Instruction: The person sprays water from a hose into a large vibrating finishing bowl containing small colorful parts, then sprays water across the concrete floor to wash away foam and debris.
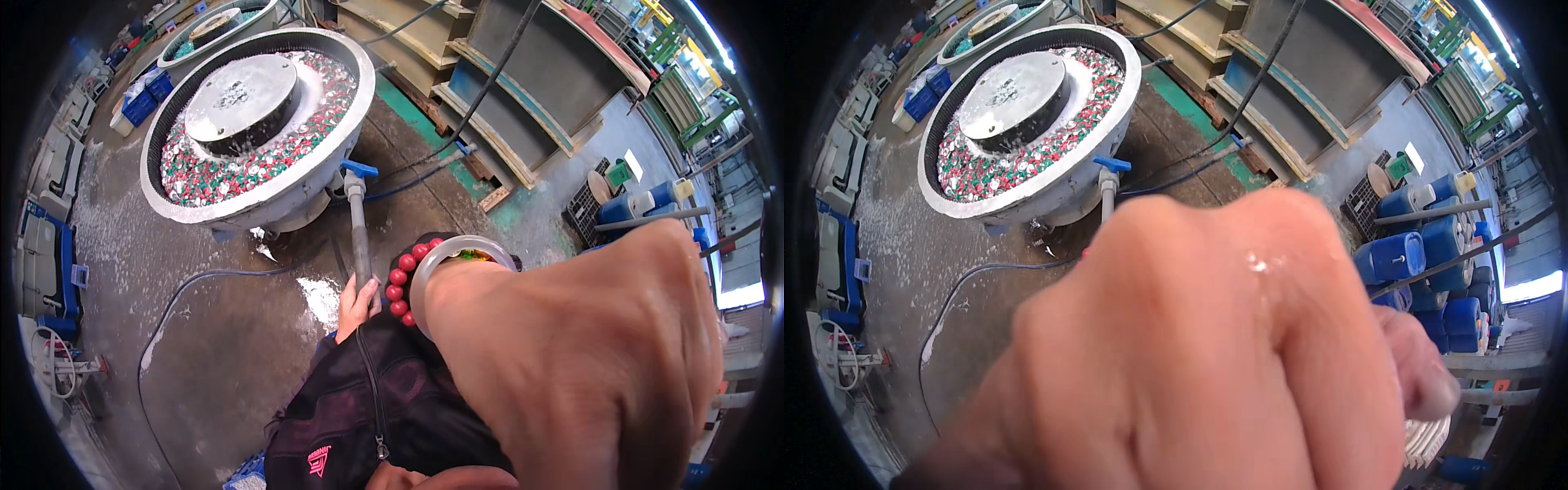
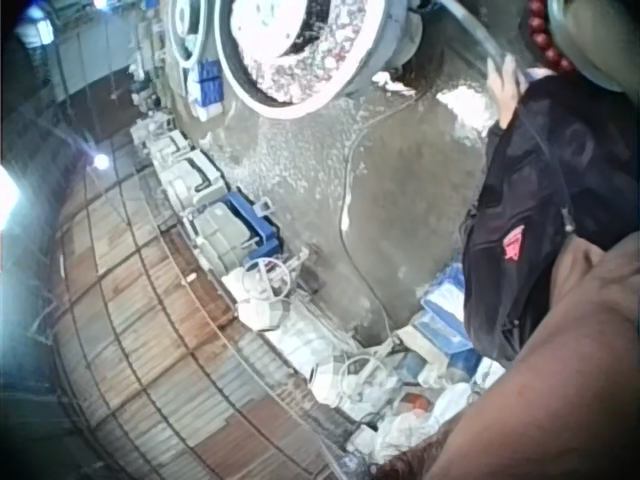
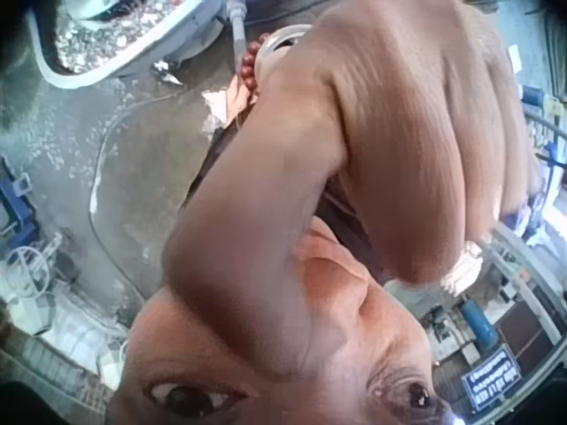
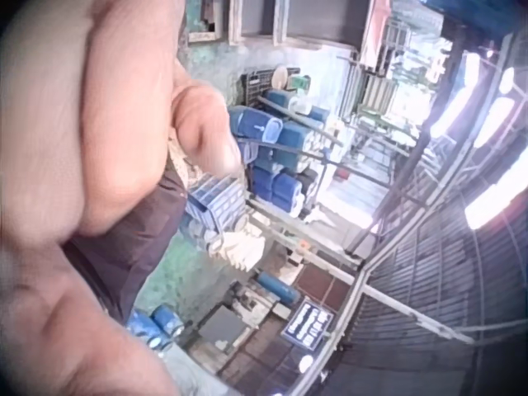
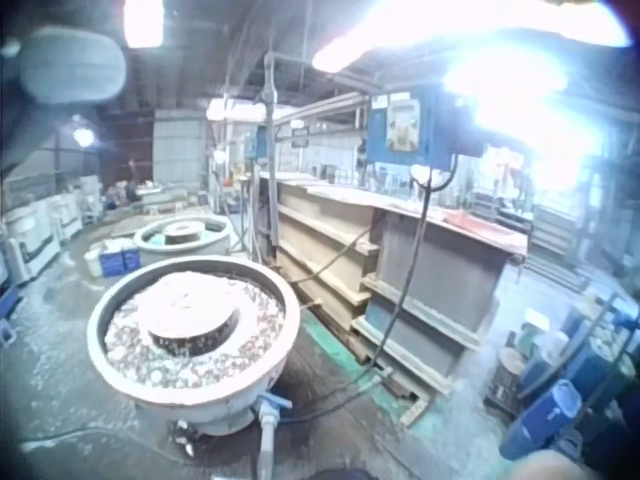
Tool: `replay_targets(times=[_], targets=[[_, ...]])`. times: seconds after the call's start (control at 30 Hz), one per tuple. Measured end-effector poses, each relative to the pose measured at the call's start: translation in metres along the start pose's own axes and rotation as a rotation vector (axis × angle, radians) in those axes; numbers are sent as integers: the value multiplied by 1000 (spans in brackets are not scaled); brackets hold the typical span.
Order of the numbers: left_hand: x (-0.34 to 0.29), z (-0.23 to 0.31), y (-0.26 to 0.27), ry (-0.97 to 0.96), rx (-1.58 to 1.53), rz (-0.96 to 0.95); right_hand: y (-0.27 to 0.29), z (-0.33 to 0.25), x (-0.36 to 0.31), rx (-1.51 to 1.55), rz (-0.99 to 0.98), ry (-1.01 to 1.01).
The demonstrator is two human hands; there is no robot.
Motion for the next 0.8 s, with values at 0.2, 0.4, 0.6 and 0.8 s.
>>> replay_targets(times=[0.2, 0.4, 0.6, 0.8], targets=[[-10, -18, 18, 20, 45, 80, 35, -9, -39, 90, 98, -37], [6, -18, 20, -262, 33, 206, 81, -28, -158, -438, 564, -454], [-16, 12, 18, -90, 120, 62, 80, -86, -261, -568, 1312, -268], [-20, 5, 13, 1, 12, 51, 84, -74, -258, -545, 1249, -267]])
Point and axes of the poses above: each hand's wrist, its own x-axis towards the middle knuckle, its own y-axis out of the back of the hand, z = x × y, the point moved 7 cm from there along x, towards the middle knuckle, and after that the axes turned 12 degrees about x, right-handed, at the moved point
